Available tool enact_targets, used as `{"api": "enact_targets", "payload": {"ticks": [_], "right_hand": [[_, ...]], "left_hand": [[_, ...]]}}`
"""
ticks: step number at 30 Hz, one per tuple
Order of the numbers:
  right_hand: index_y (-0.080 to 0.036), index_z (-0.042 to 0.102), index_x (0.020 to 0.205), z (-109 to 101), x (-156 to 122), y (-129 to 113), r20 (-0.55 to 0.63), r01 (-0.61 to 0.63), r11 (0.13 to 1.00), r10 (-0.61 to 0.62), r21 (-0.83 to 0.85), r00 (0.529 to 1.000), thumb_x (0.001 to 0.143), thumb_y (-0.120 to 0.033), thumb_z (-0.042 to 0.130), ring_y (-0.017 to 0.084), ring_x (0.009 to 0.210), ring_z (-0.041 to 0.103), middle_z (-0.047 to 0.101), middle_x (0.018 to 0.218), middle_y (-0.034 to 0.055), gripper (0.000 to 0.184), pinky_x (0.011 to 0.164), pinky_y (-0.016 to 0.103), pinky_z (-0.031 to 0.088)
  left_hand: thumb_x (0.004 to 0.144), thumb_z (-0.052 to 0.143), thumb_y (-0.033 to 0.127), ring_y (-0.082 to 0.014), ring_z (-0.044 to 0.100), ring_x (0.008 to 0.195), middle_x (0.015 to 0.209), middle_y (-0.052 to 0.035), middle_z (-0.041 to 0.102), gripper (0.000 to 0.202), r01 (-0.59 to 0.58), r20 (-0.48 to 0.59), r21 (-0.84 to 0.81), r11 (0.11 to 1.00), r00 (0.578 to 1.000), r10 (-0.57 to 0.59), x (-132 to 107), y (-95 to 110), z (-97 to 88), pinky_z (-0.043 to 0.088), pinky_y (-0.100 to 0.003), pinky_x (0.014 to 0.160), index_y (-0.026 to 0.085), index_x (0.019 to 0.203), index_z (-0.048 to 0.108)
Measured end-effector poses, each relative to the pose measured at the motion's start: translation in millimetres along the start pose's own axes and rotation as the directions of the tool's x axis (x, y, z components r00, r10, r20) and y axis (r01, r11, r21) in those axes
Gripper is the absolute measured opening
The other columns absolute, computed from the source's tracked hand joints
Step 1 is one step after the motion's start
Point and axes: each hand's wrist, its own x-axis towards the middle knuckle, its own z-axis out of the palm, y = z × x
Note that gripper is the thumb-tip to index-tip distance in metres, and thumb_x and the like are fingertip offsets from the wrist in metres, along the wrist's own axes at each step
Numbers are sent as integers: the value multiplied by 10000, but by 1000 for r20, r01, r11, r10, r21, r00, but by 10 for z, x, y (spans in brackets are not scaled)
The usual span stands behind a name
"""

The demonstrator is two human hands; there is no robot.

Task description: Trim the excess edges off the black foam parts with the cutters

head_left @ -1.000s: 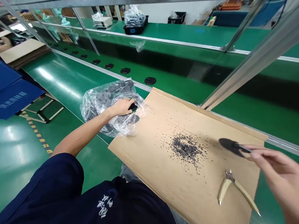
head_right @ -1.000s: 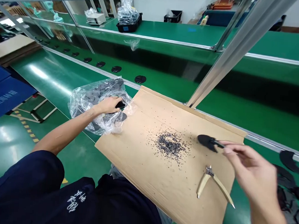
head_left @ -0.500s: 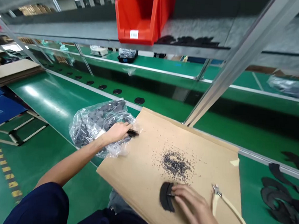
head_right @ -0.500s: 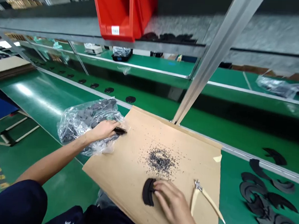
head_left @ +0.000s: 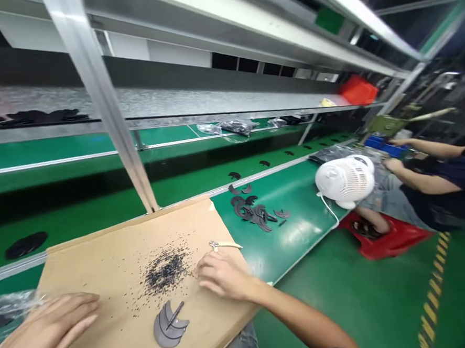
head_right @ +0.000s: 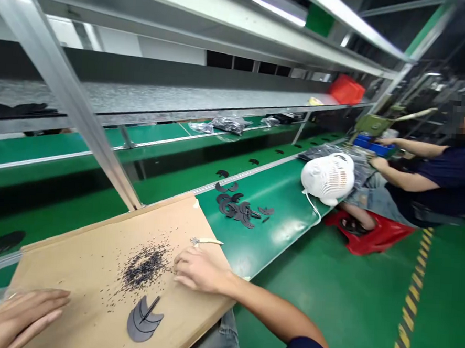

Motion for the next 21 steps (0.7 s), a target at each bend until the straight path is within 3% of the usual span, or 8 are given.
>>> {"api": "enact_targets", "payload": {"ticks": [4, 7, 11, 14, 16, 18, 19, 21], "right_hand": [[-196, 707, 962, -229, -409, 87, -148, -256, 966, 251, -15, 956, 1017, -314, 530, 204, 1077, 645, 722, 1130, 98, 219, 972, 363, 512], [-211, 714, 940, -455, -765, 93, -244, -396, 918, 386, 7, 890, 1016, -314, 491, 218, 1044, 665, 724, 1109, 110, 257, 955, 384, 541], [-215, 721, 926, -757, -1236, 94, -322, -471, 882, 453, 28, 831, 1027, -434, 398, 258, 1022, 693, 727, 1055, 134, 403, 954, 435, 566], [-228, 725, 896, -1038, -1493, 208, -316, -534, 846, 503, -12, 805, 997, -548, 397, 277, 1006, 715, 737, 1062, 134, 469, 947, 440, 580], [-235, 724, 870, -1304, -1559, 315, -333, -570, 816, 514, -93, 791, 971, -555, 416, 300, 1003, 714, 746, 1054, 134, 455, 948, 466, 577], [-233, 709, 812, -1625, -1536, 435, -392, -659, 726, 559, -195, 731, 950, -473, 455, 346, 1085, 683, 755, 1026, 149, 376, 988, 506, 545], [-227, 692, 776, -1797, -1500, 509, -432, -733, 640, 608, -229, 666, 941, -402, 472, 368, 1156, 651, 757, 1016, 164, 326, 1022, 514, 518], [-197, 670, 774, -2145, -1409, 716, -523, -826, 521, 654, -214, 548, 953, -294, 432, 385, 1162, 633, 733, 968, 221, 313, 1019, 523, 493]], "left_hand": [[971, 466, 514, -259, 739, 1163, 1289, 55, 743, 377, -99, -2, -46, 994, 995, 99, 378, -2, -366, 646, -348, 966, 442, 1223, 737], [940, 445, 637, -299, 715, 1191, 1338, 13, 716, 473, -44, -52, -30, 999, 998, 42, 928, 108, -911, 622, -420, 1014, 399, 1230, 733], [938, 436, 663, -343, 589, 1336, 1393, -141, 648, 596, -46, -176, 31, 998, 983, 51, 1791, 384, -1647, 483, -518, 1161, 211, 1212, 711], [948, 520, 484, -358, 552, 1349, 1368, -177, 633, 471, 90, -414, 35, 995, 908, -67, 2303, 548, -2009, 392, -571, 1209, 143, 1248, 645], [928, 592, 394, -367, 512, 1384, 1404, -187, 592, 468, 224, -569, -38, 974, 797, -205, 2507, 658, -2183, 363, -552, 1227, 111, 1301, 588], [946, 604, 392, -367, 434, 1444, 1484, -206, 500, 567, 309, -650, -118, 944, 695, -309, 2617, 787, -2340, 340, -512, 1240, 44, 1378, 491], [974, 575, 424, -363, 393, 1465, 1515, -217, 451, 629, 333, -663, -136, 933, 669, -336, 2659, 850, -2411, 328, -500, 1241, -4, 1409, 425], [1049, 436, 487, -355, 328, 1477, 1549, -232, 369, 720, 317, -618, -85, 945, 727, -300, 2773, 949, -2501, 313, -504, 1229, -103, 1432, 281]]}}
